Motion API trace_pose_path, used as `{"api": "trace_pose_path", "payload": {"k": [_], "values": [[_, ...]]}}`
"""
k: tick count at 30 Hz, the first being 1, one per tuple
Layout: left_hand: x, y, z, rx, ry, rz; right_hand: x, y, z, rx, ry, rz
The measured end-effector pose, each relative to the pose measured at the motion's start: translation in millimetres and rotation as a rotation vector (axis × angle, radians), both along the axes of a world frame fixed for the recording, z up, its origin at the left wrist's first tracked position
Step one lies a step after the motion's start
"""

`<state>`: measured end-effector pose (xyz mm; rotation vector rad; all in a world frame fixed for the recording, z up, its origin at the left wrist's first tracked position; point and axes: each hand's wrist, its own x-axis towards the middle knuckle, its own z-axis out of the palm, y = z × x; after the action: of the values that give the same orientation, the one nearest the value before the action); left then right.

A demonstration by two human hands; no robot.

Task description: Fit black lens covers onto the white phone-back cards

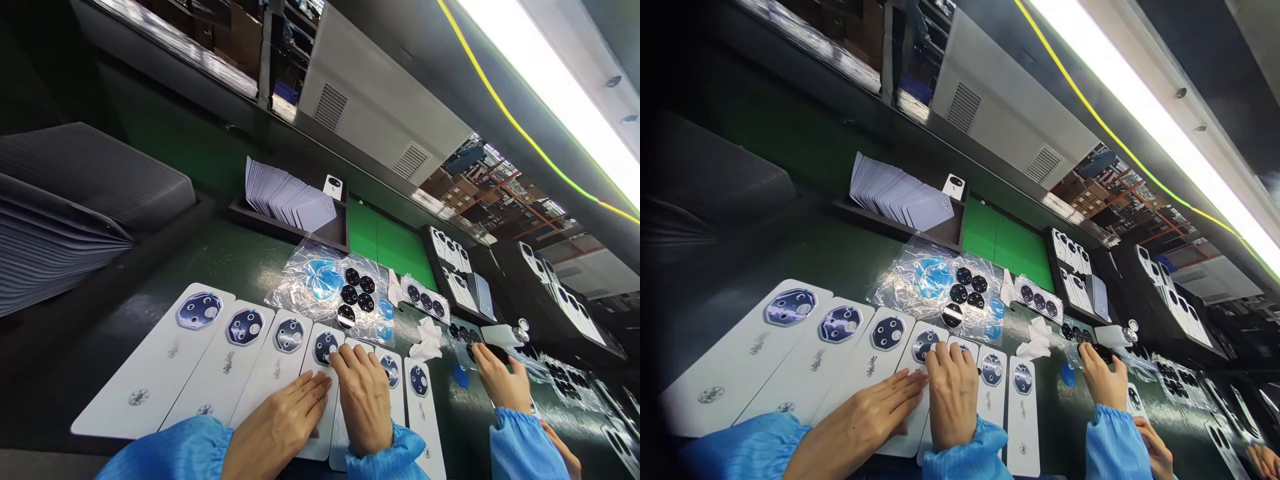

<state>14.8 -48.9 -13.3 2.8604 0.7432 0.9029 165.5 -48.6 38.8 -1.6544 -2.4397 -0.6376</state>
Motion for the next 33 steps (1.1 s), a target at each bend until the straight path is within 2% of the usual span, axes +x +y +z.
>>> {"api": "trace_pose_path", "payload": {"k": [10, 18, 33], "values": [[0.9, 1.7, -5.3, -0.037, -0.017, -0.031, 9.5, 7.8, -0.4, -0.045, 0.065, -0.026], [1.2, 2.7, -5.8, -0.028, -0.02, -0.023, 3.3, 17.5, -2.9, -0.066, 0.019, 0.007], [1.2, 3.3, -5.1, -0.059, -0.054, -0.045, -2.8, 18.2, 0.1, -0.052, -0.008, 0.038]]}}
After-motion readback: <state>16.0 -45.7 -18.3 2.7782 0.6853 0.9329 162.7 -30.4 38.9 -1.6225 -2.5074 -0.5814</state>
